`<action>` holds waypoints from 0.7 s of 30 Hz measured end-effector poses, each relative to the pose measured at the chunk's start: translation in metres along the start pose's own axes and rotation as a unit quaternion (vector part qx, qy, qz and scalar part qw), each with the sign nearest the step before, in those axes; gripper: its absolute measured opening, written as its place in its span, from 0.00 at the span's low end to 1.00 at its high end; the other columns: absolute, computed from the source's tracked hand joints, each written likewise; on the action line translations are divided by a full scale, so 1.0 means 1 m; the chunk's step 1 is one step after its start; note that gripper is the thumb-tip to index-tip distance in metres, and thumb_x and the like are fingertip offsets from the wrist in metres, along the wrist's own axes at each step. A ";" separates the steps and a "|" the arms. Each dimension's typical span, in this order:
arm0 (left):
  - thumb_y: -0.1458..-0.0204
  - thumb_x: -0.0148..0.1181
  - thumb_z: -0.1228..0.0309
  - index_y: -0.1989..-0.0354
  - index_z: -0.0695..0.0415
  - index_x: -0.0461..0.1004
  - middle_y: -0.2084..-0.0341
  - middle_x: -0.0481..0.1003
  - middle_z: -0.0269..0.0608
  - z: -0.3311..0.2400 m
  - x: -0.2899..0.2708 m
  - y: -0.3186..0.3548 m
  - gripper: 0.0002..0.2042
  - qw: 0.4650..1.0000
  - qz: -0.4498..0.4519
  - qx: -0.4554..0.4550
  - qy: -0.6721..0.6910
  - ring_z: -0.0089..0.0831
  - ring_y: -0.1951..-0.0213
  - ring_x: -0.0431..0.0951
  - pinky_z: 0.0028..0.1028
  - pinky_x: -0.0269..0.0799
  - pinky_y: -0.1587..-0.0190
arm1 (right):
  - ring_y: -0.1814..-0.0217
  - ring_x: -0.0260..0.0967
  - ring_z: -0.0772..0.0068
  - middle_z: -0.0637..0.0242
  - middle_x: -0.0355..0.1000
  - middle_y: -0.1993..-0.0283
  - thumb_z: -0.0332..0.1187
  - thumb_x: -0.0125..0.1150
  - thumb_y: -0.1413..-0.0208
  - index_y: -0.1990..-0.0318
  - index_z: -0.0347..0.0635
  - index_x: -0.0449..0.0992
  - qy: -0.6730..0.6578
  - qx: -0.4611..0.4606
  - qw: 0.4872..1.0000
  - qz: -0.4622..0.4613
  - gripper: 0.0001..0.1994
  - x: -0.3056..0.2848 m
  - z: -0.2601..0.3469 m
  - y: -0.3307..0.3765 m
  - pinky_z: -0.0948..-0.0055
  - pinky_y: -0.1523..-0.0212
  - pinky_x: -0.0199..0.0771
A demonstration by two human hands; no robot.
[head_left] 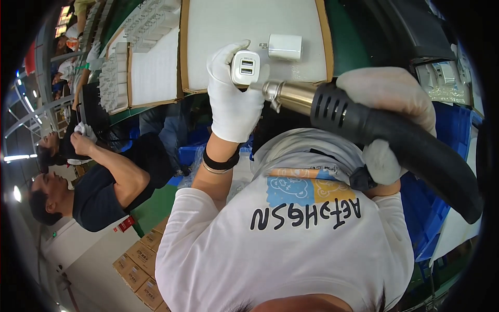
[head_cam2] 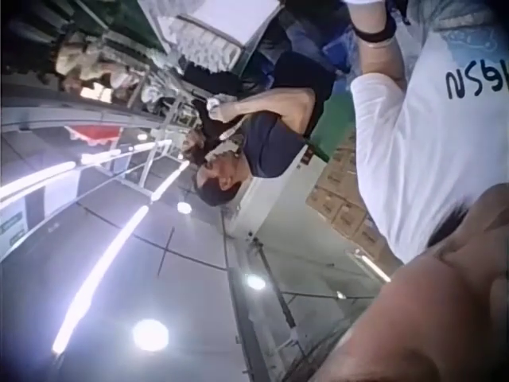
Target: The person picks up a power adapter from a tray, applies heat to the USB port area using a heat gun, and then sets it back down to repeat the process with another adapter.
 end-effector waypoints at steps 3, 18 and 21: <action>0.58 0.58 0.78 0.51 0.59 0.62 0.63 0.66 0.42 0.001 -0.002 0.004 0.23 0.998 -0.004 -0.038 0.057 0.32 0.65 0.69 0.26 0.67 0.61 | 0.62 0.69 0.59 0.51 0.71 0.66 0.47 0.62 0.57 0.65 0.32 0.70 0.010 -0.035 0.999 0.021 0.23 -0.006 -0.003 -0.002 0.65 0.59 0.69; 0.44 0.39 0.51 0.46 0.62 0.59 0.64 0.71 0.49 -0.013 -0.003 -0.004 0.27 0.639 0.063 -0.362 0.675 0.33 0.69 0.70 0.28 0.66 0.70 | 0.67 0.69 0.61 0.52 0.70 0.71 0.47 0.55 0.53 0.67 0.33 0.68 0.027 -0.038 0.999 -0.021 0.21 -0.017 0.013 -0.004 0.67 0.62 0.68; 0.44 0.39 0.51 0.47 0.63 0.59 0.63 0.70 0.50 -0.016 0.002 -0.001 0.27 0.631 0.039 -0.390 0.670 0.35 0.67 0.70 0.29 0.67 0.68 | 0.66 0.69 0.62 0.54 0.70 0.70 0.45 0.58 0.54 0.67 0.33 0.69 0.040 -0.061 0.997 -0.025 0.20 -0.003 0.009 0.001 0.67 0.61 0.68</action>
Point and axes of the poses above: each hand's wrist, its own y-axis away from the middle knuckle, its own x-axis out of the palm, z = x × y, the point moved 3 cm from there along -y, towards the middle knuckle
